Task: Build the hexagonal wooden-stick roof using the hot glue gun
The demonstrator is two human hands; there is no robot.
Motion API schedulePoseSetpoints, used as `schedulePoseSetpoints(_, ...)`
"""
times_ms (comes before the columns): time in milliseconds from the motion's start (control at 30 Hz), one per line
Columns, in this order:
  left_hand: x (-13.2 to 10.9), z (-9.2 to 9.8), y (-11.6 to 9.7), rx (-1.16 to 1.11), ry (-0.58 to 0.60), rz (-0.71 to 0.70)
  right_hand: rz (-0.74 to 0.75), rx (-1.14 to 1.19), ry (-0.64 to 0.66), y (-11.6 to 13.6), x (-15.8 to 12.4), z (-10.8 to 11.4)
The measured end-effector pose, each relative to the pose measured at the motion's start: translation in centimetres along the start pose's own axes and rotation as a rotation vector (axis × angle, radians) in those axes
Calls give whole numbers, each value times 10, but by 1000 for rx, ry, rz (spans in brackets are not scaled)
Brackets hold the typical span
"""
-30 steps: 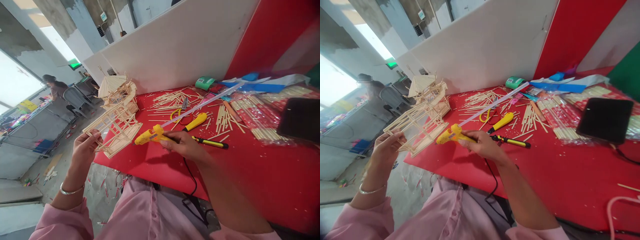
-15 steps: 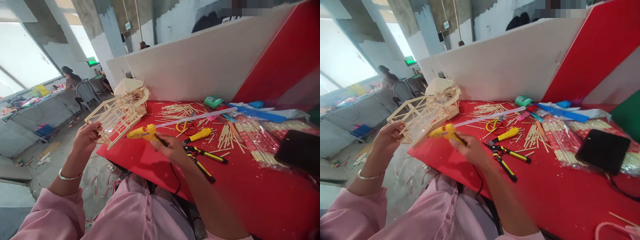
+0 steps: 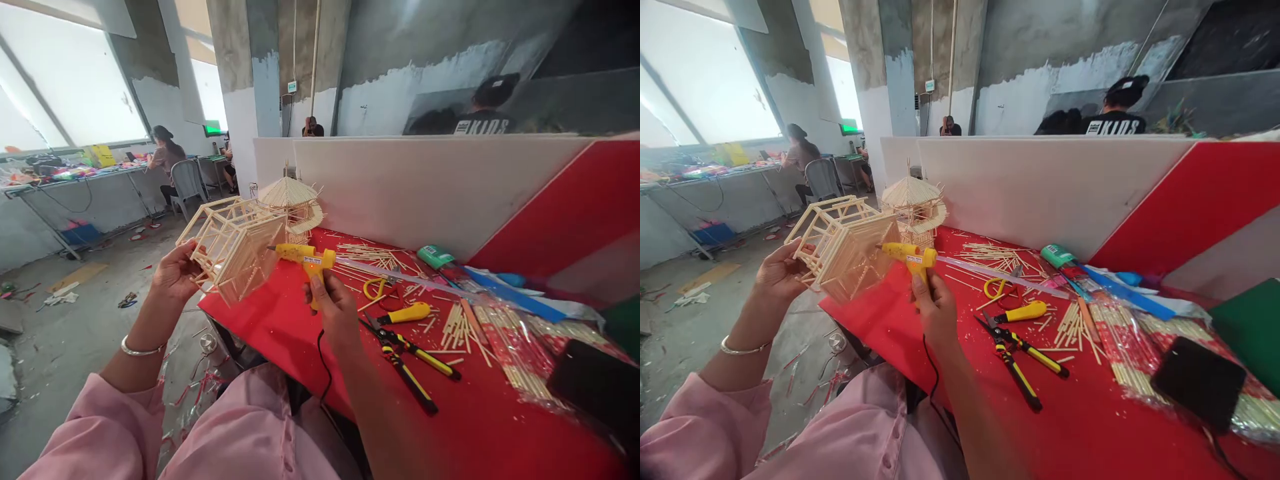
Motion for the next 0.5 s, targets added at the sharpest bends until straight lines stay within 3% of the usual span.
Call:
schedulePoseSetpoints(233, 20, 29, 28, -245, -55, 120, -83, 147, -49, -21, -10, -26)
schedulePoseSetpoints(500, 36, 59, 68, -393, -82, 211, -264, 206, 93, -47, -21, -89)
Point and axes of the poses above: each hand's wrist, its own x-axis towards the middle knuckle, its own z-axis out of the back of the hand, y = z × x, the point moved 8 cm from there along x, towards the middle knuckle, and after that the axes turned 9 degrees about -y, right-handed, at the moved point
